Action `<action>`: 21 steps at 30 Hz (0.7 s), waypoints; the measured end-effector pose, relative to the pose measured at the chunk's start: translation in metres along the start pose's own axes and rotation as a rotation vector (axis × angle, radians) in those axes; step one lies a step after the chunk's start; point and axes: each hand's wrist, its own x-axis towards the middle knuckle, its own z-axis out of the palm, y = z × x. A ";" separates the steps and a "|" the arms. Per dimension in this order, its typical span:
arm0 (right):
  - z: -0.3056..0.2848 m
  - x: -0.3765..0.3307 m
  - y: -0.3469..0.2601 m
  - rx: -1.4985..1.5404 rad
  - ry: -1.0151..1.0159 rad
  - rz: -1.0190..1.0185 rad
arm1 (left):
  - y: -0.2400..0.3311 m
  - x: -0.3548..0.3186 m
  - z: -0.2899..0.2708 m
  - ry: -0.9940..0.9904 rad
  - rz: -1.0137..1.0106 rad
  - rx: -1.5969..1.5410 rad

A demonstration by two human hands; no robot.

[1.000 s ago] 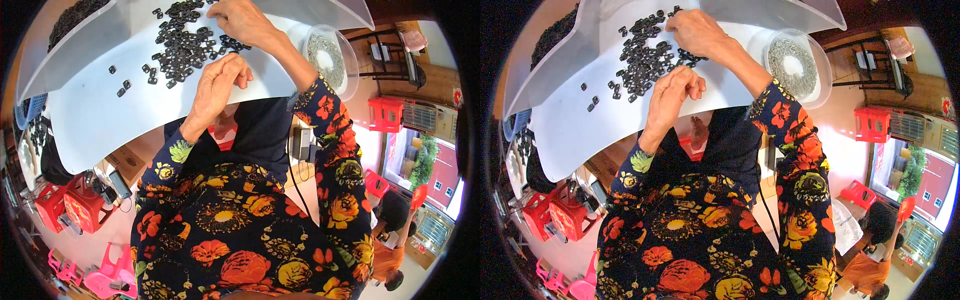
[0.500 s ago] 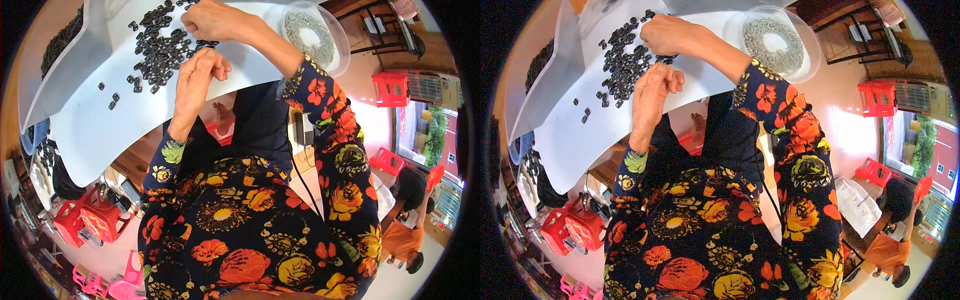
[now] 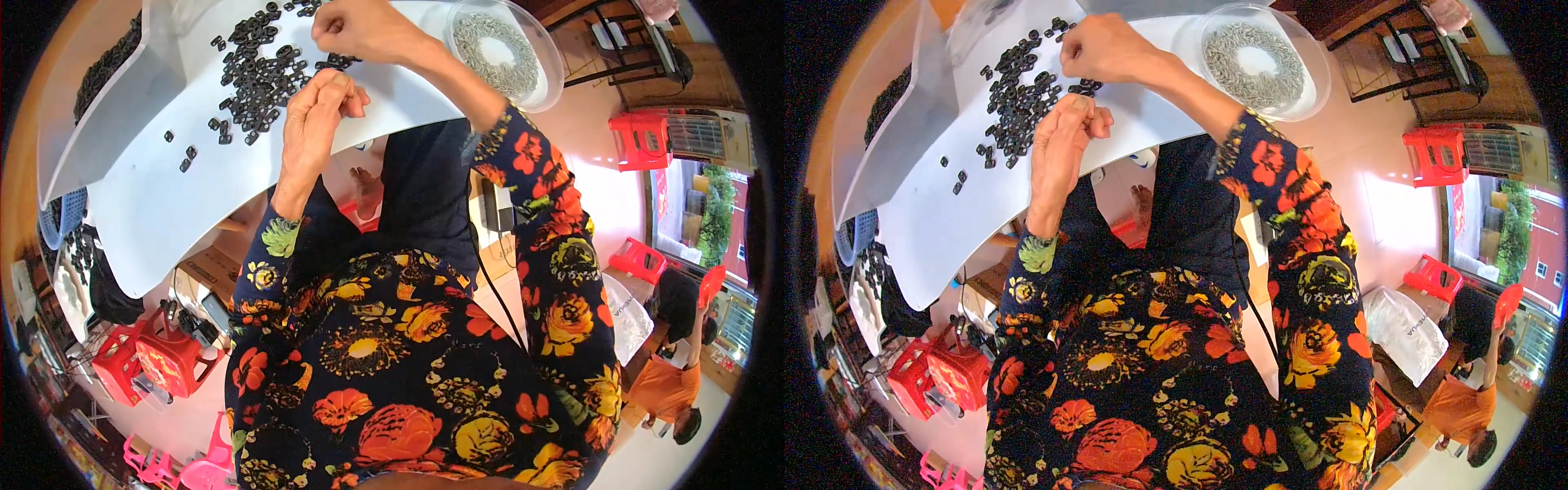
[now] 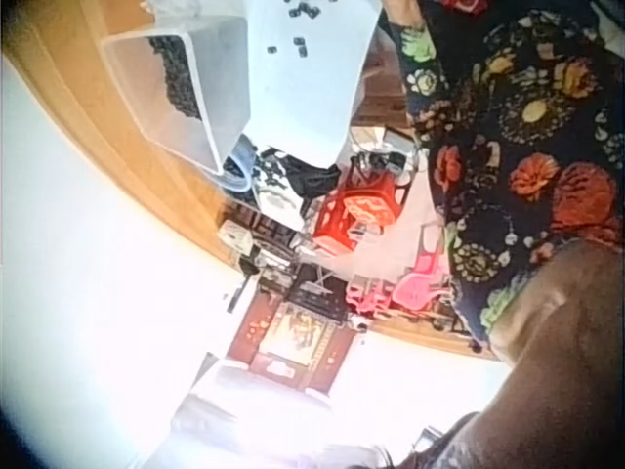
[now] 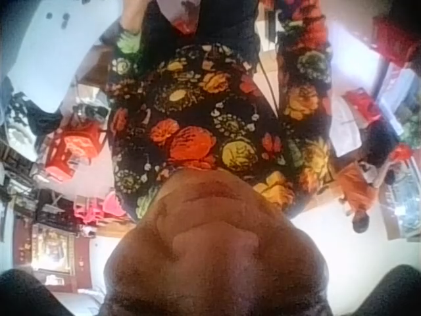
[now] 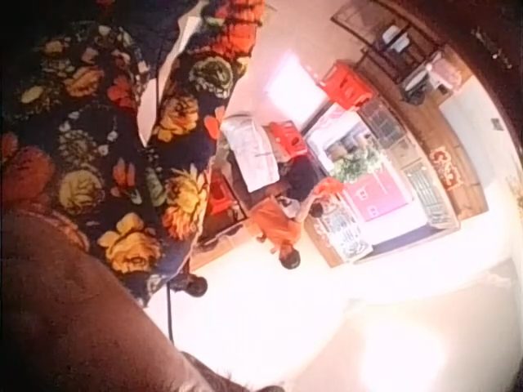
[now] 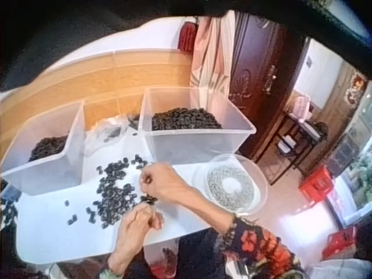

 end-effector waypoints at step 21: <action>0.030 -0.084 0.006 0.754 0.267 0.084 | -0.003 0.004 0.011 0.184 0.081 0.451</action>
